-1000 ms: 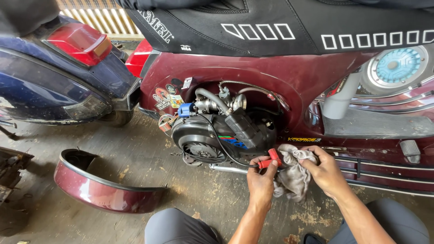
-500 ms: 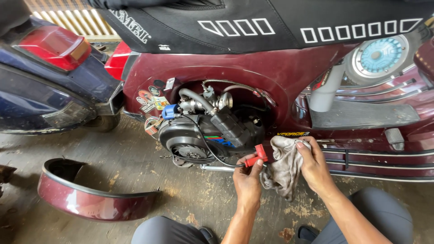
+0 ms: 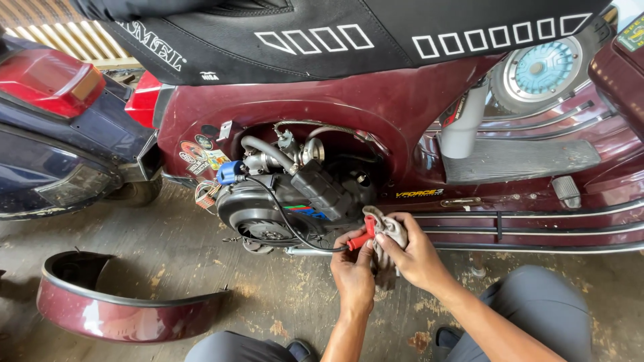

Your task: The person is working on the engine of a maroon scooter, using a wrench to tighten bolts and a cloth to wipe components. They manipulate various parts within the engine compartment, including a blue box and hoses, while sitting on the floor.

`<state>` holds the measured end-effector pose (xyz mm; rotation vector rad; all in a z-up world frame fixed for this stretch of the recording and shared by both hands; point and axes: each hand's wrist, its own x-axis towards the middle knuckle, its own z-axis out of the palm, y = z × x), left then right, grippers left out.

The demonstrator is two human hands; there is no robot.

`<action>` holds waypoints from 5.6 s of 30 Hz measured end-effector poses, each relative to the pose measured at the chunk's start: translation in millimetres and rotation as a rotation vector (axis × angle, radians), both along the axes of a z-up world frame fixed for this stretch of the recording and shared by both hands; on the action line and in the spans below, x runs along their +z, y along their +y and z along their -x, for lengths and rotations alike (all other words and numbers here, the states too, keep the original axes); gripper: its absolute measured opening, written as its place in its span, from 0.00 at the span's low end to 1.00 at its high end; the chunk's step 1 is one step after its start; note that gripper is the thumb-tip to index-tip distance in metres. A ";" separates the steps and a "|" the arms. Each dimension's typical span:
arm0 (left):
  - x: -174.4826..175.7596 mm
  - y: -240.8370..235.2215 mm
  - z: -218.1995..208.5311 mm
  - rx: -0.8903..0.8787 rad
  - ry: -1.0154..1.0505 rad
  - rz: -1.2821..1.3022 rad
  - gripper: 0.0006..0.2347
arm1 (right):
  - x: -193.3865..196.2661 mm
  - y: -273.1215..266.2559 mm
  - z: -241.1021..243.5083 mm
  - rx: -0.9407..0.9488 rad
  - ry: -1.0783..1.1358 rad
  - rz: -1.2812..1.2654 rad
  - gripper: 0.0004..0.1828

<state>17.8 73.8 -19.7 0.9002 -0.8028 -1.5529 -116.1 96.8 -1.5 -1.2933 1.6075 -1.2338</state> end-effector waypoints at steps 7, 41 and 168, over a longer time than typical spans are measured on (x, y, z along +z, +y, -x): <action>-0.7 -2.2 6.2 0.027 -0.013 -0.010 0.11 | -19.9 -6.1 8.6 0.044 -0.087 0.260 0.17; -25.1 -5.9 10.2 -0.043 0.248 -0.045 0.10 | -16.7 -19.1 -20.4 -0.175 0.241 0.476 0.09; 99.3 -43.5 -46.0 -0.249 -0.534 -0.099 0.14 | 35.5 -136.5 16.2 -0.252 0.666 0.197 0.14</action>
